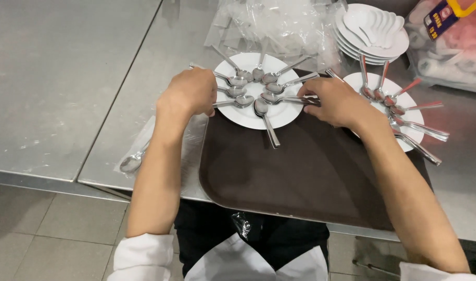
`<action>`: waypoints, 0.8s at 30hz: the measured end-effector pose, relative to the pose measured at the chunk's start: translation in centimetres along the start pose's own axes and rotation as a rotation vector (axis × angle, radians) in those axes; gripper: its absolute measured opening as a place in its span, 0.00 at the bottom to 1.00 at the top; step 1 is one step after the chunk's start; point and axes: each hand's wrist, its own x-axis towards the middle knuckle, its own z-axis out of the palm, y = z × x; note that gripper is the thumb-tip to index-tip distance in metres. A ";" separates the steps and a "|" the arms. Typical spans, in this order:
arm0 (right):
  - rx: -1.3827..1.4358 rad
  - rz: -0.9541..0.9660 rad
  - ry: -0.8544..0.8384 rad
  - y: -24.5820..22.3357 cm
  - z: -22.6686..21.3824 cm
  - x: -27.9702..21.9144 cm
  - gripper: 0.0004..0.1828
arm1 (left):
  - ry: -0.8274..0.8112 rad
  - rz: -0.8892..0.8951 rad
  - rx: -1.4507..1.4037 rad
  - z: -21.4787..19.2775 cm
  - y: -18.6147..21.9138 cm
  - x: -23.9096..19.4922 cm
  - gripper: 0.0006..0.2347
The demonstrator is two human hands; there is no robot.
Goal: The person arranges multiple metal spoons on two white plates, placing them in a radial pattern with handles pointing outward. They then pick up individual spoons, wrap them in clear plastic sleeves, and place the wrapped spoons onto a brown tray.
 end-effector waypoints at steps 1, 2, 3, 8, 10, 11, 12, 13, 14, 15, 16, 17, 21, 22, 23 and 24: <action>-0.003 0.001 0.004 -0.5 -0.5 -0.1 0.17 | 0.004 0.003 0.000 -0.1 0.1 0.1 0.13; 0.008 0.039 -0.040 -1.1 -0.8 -0.3 0.17 | -0.002 0.004 -0.001 -0.2 0.1 0.0 0.13; 0.018 0.076 -0.084 -1.6 -1.2 -0.4 0.17 | -0.008 0.004 -0.003 -0.2 0.2 0.0 0.14; -0.034 0.084 -0.088 0.9 0.4 1.1 0.16 | 0.002 0.025 -0.003 0.5 -0.4 0.7 0.15; -0.058 0.064 -0.092 2.4 1.4 2.0 0.15 | 0.023 0.030 -0.002 0.6 -0.4 0.6 0.15; -0.047 0.061 -0.094 2.6 1.6 2.1 0.15 | 0.056 0.044 0.019 0.4 -0.2 0.4 0.15; -0.035 0.060 -0.094 2.8 1.7 2.3 0.14 | 0.090 0.059 0.042 0.1 0.1 0.3 0.15; -0.035 0.062 -0.093 2.4 1.3 2.1 0.14 | 0.091 0.061 0.043 -0.8 0.6 -0.3 0.15; -0.022 0.059 -0.102 2.1 1.0 1.9 0.15 | 0.118 0.157 -0.006 -1.7 1.2 -0.9 0.17; -0.009 0.055 -0.111 1.7 0.7 1.6 0.16 | 0.145 0.252 -0.055 -2.5 1.8 -1.5 0.20; -0.007 0.057 -0.111 1.9 0.7 1.6 0.16 | 0.144 0.253 -0.054 -2.7 2.8 -2.2 0.20; 0.014 0.060 -0.118 2.1 0.7 1.6 0.16 | 0.117 0.374 -0.103 -2.9 3.7 -2.8 0.20; 0.068 0.070 -0.142 2.3 0.5 1.6 0.19 | 0.019 0.656 -0.147 -0.3 6.3 -2.1 0.22; 0.071 0.071 -0.143 2.7 0.7 1.8 0.19 | 0.016 0.656 -0.146 0.3 6.6 -2.0 0.22; 0.088 0.065 -0.147 3.1 0.9 2.1 0.20 | -0.013 0.685 -0.119 0.8 7.0 -2.0 0.22; 0.106 0.059 -0.151 3.5 1.0 2.3 0.22 | -0.042 0.714 -0.092 1.3 7.4 -1.9 0.22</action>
